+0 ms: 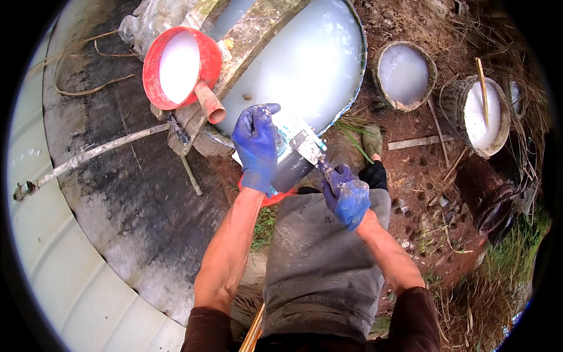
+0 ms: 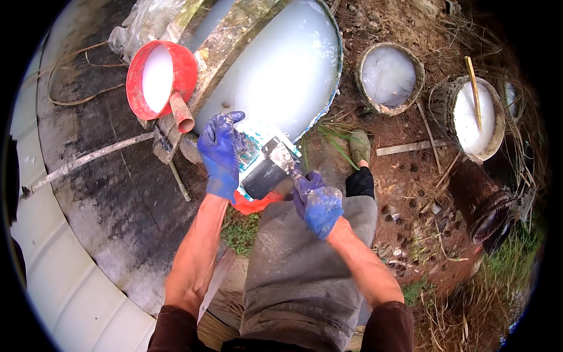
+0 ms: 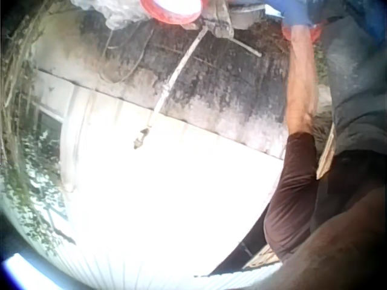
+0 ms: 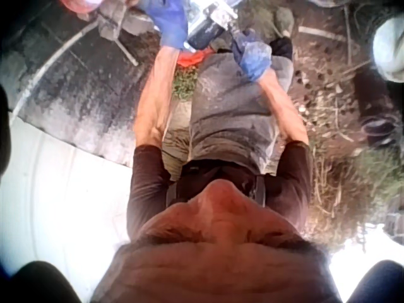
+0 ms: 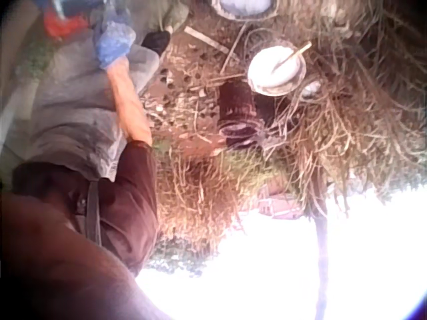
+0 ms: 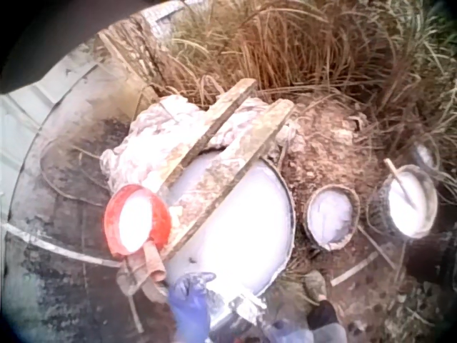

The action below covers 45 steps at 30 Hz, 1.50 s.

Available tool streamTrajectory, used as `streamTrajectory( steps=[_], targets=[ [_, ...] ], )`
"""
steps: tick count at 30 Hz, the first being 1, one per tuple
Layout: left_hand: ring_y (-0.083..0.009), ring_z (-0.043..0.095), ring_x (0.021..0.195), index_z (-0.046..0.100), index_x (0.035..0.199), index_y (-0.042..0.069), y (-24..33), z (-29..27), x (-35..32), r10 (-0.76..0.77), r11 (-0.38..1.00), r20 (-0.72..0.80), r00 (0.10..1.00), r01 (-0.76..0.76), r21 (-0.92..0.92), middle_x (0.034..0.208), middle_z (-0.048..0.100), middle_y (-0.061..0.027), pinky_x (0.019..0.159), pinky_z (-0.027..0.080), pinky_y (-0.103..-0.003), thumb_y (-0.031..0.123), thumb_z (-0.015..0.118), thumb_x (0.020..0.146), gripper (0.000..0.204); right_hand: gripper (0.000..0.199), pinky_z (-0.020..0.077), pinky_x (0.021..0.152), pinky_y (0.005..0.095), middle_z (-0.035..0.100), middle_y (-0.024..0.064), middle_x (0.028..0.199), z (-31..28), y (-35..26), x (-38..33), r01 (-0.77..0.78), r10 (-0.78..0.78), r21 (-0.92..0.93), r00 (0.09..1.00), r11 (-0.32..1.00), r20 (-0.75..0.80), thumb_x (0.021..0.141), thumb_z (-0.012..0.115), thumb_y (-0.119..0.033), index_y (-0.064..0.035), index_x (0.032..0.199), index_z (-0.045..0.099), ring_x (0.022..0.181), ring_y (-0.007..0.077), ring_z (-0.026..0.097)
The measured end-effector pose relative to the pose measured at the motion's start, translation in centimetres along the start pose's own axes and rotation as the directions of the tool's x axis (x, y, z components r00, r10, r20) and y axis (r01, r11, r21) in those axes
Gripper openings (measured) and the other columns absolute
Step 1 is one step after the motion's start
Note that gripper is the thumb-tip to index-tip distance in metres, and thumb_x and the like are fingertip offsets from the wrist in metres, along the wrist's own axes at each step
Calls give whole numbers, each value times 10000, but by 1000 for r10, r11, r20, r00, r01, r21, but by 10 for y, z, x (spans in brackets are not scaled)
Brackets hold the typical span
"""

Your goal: The person uses a scraper tool to remove a white substance from the interior surface of a large, round container. They repeatedly scrape the sides and bottom, collecting the material into a small rectangular tray held in their other hand. The person occasionally scrapes the collected material off the tray back into the container.

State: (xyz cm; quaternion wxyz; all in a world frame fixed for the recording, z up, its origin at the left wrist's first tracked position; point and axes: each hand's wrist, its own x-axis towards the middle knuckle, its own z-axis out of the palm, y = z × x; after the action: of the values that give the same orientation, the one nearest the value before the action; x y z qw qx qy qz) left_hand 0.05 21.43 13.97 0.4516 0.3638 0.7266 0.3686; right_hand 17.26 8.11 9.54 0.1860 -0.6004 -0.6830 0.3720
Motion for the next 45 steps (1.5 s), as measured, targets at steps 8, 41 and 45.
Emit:
streamTrajectory(
  steps=[8, 41, 45],
  targets=[
    [-76, 525, 658, 706, 964, 1, -15, -6, 8, 95, 995, -56, 994, -93, 28, 820, 658, -7, 606, 445, -258, 157, 533, 1001, 236, 438, 555, 585, 464, 632, 202, 978, 10, -26, 70, -37, 55, -143, 991, 989, 121, 872, 646, -147, -139, 1307, 591, 704, 362, 680],
    [-44, 405, 500, 701, 971, -9, -6, 1, 21, -29, 989, 25, 999, 32, -145, 589, 450, 48, 472, 346, -236, 229, 558, 1015, 281, 340, 536, 584, 472, 634, 168, 900, 0, 6, 66, -20, 19, 27, 999, 999, 34, 914, 627, -186, -189, 1254, 636, 693, 358, 659],
    [-43, 397, 496, 702, 967, -8, 4, -5, 18, -37, 996, 11, 999, 38, -85, 586, 446, 50, 470, 340, -236, 216, 542, 1021, 280, 421, 549, 607, 498, 644, 210, 930, -18, 1, 41, -70, 76, -33, 960, 997, 270, 909, 581, -219, -163, 1325, 556, 763, 363, 694]
  ],
)
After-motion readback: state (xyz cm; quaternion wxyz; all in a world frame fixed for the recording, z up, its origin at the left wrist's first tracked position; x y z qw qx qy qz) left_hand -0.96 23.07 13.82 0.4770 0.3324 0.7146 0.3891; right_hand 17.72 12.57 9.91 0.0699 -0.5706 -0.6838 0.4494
